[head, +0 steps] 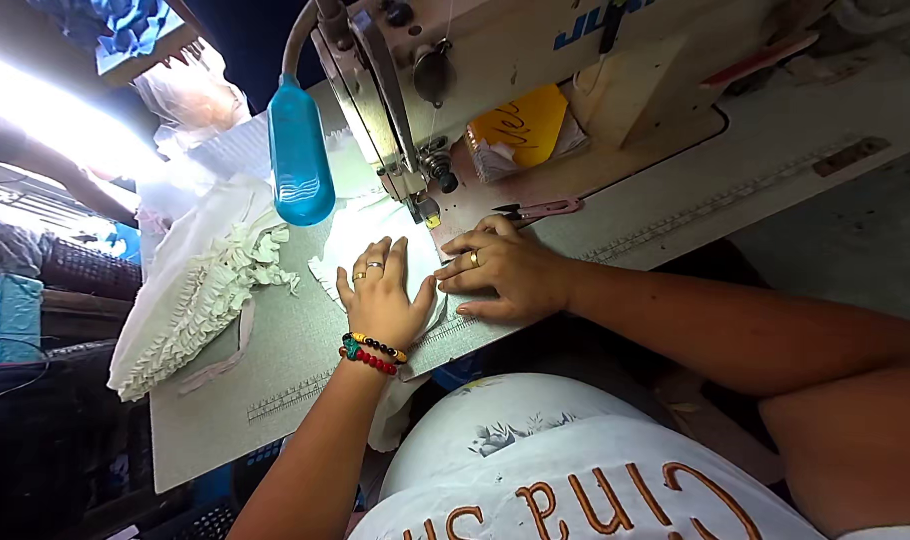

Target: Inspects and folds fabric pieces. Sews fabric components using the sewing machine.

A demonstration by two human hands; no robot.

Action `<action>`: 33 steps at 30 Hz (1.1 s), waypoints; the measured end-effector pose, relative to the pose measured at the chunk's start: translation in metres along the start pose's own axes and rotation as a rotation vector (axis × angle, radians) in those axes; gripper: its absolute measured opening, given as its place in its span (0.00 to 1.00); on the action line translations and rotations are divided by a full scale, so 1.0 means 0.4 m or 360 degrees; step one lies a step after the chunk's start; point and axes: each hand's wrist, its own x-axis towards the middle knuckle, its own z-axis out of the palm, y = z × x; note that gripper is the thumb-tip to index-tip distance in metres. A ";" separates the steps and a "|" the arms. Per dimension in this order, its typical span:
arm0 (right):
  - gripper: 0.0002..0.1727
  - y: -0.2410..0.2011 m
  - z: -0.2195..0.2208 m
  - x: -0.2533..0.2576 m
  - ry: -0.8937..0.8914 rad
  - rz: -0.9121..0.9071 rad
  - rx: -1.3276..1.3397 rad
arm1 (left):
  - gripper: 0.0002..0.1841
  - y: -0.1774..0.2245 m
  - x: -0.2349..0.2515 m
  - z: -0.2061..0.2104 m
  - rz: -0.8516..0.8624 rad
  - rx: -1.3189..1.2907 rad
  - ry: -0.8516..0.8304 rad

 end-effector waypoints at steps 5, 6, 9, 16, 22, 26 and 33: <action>0.22 0.014 -0.004 0.020 -0.0009 0.0015 -0.0046 | 0.37 -0.005 0.023 -0.004 -0.0023 0.0014 0.0011; 0.22 0.014 -0.007 0.022 -0.0003 0.0033 -0.0058 | 0.37 -0.005 0.028 -0.004 -0.0031 0.0014 0.0011; 0.24 0.034 -0.019 0.007 0.0116 0.0150 -0.0063 | 0.37 0.001 0.043 -0.012 -0.0065 0.0006 -0.0001; 0.25 0.127 -0.207 -0.143 0.0875 0.1058 -0.0627 | 0.36 -0.003 0.079 -0.012 -0.0119 0.0013 -0.0009; 0.33 0.221 -0.299 -0.248 0.0758 0.1603 -0.0938 | 0.35 -0.005 0.102 -0.011 -0.0145 0.0018 0.0020; 0.31 0.225 -0.283 -0.276 0.0664 0.1546 -0.0955 | 0.35 -0.005 0.111 -0.016 -0.0199 0.0009 -0.0009; 0.33 0.218 -0.281 -0.280 0.0431 0.1658 -0.0879 | 0.37 -0.005 0.107 -0.020 -0.0206 -0.0003 -0.0030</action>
